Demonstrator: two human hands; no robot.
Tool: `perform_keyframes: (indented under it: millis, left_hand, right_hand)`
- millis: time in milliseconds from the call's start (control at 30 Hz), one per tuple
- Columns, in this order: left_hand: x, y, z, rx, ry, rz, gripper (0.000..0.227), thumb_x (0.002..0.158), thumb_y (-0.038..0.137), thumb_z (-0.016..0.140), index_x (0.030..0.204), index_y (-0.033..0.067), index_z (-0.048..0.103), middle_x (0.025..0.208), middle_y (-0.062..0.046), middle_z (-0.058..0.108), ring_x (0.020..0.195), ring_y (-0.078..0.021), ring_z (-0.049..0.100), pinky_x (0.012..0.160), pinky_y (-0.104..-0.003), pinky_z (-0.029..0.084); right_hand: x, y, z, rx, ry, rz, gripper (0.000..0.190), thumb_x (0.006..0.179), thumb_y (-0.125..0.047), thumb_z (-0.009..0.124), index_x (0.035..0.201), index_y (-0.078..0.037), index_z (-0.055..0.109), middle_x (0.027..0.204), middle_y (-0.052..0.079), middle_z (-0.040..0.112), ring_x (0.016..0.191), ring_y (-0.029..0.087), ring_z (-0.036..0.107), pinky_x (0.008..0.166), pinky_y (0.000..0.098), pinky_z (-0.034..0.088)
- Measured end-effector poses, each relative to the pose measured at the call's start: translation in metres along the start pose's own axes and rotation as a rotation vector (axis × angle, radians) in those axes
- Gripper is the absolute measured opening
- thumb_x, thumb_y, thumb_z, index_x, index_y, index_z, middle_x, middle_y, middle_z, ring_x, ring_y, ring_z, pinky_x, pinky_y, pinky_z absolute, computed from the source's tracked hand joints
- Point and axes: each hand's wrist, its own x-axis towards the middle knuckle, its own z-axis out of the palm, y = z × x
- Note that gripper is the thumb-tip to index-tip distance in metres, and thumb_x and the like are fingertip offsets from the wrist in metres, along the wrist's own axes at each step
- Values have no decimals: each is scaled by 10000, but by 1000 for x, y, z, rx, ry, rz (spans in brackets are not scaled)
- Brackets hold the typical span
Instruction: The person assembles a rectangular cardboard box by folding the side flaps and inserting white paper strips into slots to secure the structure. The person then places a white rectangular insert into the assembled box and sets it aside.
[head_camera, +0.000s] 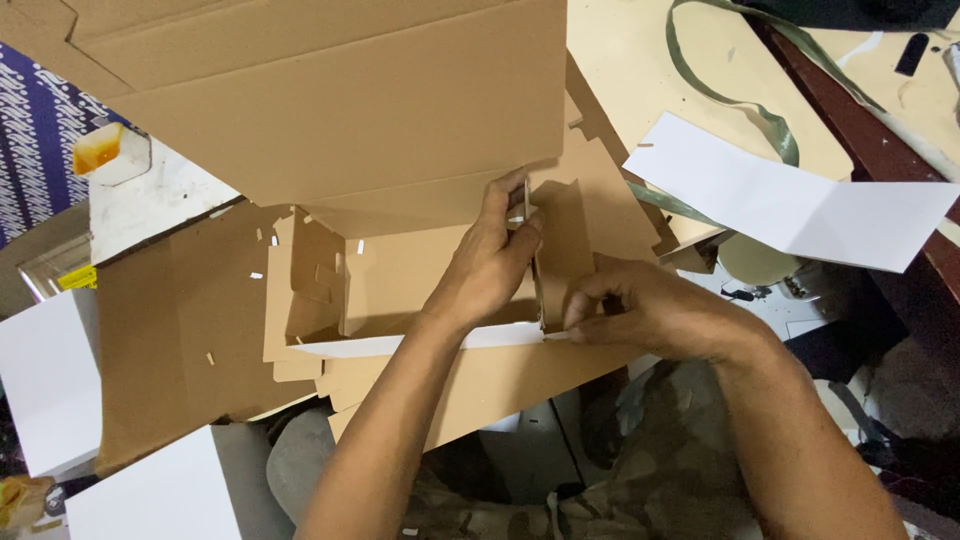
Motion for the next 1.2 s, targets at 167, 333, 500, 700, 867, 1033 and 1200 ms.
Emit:
perform_keyframes:
  millis: [167, 333, 500, 700, 867, 1033, 1200]
  left_hand:
    - [-1, 3, 1, 52, 3, 31, 620, 1010, 254, 467, 1584, 130, 267, 1561, -244, 463, 1271, -485, 609, 1072, -624, 429]
    - [-11, 16, 0, 42, -19, -23, 659, 1012, 372, 451, 1597, 144, 251, 1599, -209, 424, 1303, -464, 591, 1096, -645, 397]
    - [-2, 7, -2, 37, -22, -4, 650, 1024, 371, 425, 1599, 122, 254, 1593, -242, 414, 1322, -491, 558, 1105, -665, 380]
    - [-4, 4, -1, 0, -15, -7, 639, 1013, 315, 442, 1601, 147, 257, 1594, -204, 426, 1285, -440, 608, 1093, -633, 404]
    - [-6, 11, -2, -19, -14, -19, 627, 1011, 319, 445, 1597, 175, 274, 1601, -162, 433, 1276, -404, 624, 1085, -599, 433]
    - [-4, 6, 2, 24, 24, -32, 636, 1004, 319, 495, 1597, 172, 317, 1584, -154, 449, 1258, -373, 642, 1071, -555, 466]
    - [5, -7, 3, 53, 61, 19, 605, 1008, 300, 508, 1574, 130, 378, 1554, -195, 462, 1310, -420, 586, 1085, -560, 463]
  right_hand:
    - [11, 10, 13, -34, 60, -188, 247, 856, -163, 770, 977, 45, 719, 1082, 268, 686, 988, 436, 720, 752, 515, 571]
    - [4, -12, 18, 66, 131, -7, 980, 814, -265, 847, 1546, -44, 233, 1488, 299, 476, 1365, 513, 505, 1081, 655, 459]
    - [-1, -32, 7, 44, 127, -5, 1313, 778, -120, 815, 1656, -192, -159, 1584, 320, 320, 1396, 547, 424, 1107, 689, 395]
    - [34, -12, 1, -21, 247, -38, 896, 887, -253, 504, 1666, -269, 62, 1338, 307, 553, 1250, 525, 567, 1012, 655, 436]
    - [52, -21, 0, -96, 340, -84, 624, 899, -395, 489, 1494, -302, 326, 1125, 247, 698, 1094, 476, 683, 871, 604, 508]
    - [43, -34, 2, -150, 330, -112, 486, 953, -289, 460, 1438, -278, 422, 1125, 284, 715, 1143, 499, 663, 933, 613, 501]
    - [55, -16, 13, -281, 457, -278, 439, 968, -225, 454, 1390, -144, 543, 1188, 261, 694, 1143, 492, 652, 915, 625, 518]
